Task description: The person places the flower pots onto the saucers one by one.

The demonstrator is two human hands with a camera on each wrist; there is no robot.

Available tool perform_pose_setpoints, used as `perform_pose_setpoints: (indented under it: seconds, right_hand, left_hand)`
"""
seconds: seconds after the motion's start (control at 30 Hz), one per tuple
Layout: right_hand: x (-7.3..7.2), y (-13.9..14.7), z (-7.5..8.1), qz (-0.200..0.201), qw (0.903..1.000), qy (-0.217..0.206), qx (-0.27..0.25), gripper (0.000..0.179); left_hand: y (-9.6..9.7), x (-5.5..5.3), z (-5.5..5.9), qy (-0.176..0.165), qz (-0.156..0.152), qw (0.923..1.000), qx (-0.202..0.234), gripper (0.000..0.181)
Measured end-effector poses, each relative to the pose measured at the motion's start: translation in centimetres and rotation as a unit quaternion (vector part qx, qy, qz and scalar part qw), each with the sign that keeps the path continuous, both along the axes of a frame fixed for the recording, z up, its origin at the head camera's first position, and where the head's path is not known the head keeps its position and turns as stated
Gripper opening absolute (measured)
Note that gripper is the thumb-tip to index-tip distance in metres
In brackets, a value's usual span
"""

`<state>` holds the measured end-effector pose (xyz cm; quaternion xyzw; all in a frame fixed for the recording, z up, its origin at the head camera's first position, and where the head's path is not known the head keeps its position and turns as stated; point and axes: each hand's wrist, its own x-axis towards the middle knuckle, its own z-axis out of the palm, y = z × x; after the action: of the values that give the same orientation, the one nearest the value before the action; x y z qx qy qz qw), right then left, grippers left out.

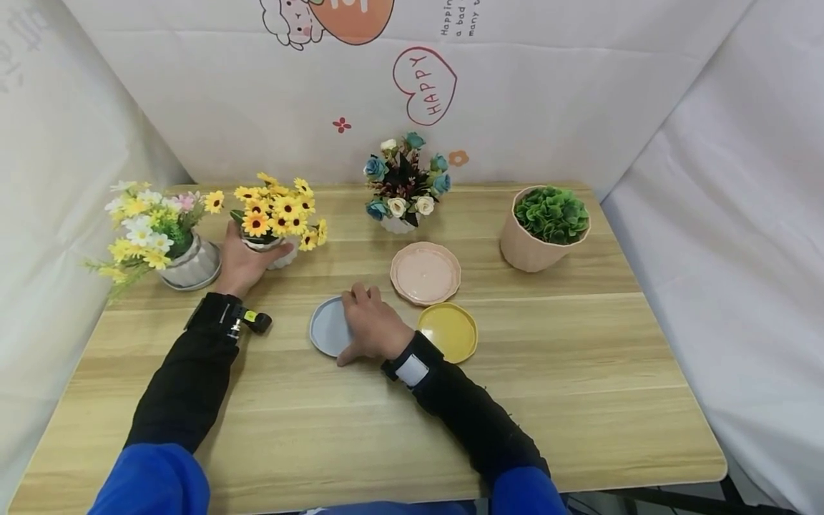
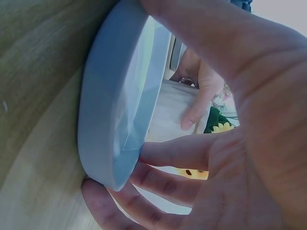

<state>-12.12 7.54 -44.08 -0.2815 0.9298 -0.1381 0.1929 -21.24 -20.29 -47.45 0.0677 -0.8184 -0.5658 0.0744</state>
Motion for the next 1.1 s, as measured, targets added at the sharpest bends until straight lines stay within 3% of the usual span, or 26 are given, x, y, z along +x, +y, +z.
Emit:
perform_pose_setpoints:
  seconds: [0.17,0.33,0.8,1.1]
  right_hand:
    - [-0.1,0.0,0.0,-0.002,1.0000,-0.003,0.002,0.113]
    - [-0.1,0.1,0.1,-0.003,0.9999,-0.009,-0.004,0.114]
    - [-0.2,0.1,0.0,-0.003,1.0000,-0.006,-0.004,0.117]
    - [-0.3,0.2,0.0,0.000,1.0000,0.001,-0.006,0.116]
  left_hand:
    - [0.6,0.7,0.0,0.001,0.000,0.9998,-0.020,0.112]
    - [1.2,1.2,0.0,0.006,-0.006,1.0000,-0.004,0.110]
    - [3.0,3.3,0.1,-0.022,-0.024,0.9987,-0.039,0.110]
    - [4.7,4.3,0.1,-0.020,-0.036,0.9976,-0.055,0.112]
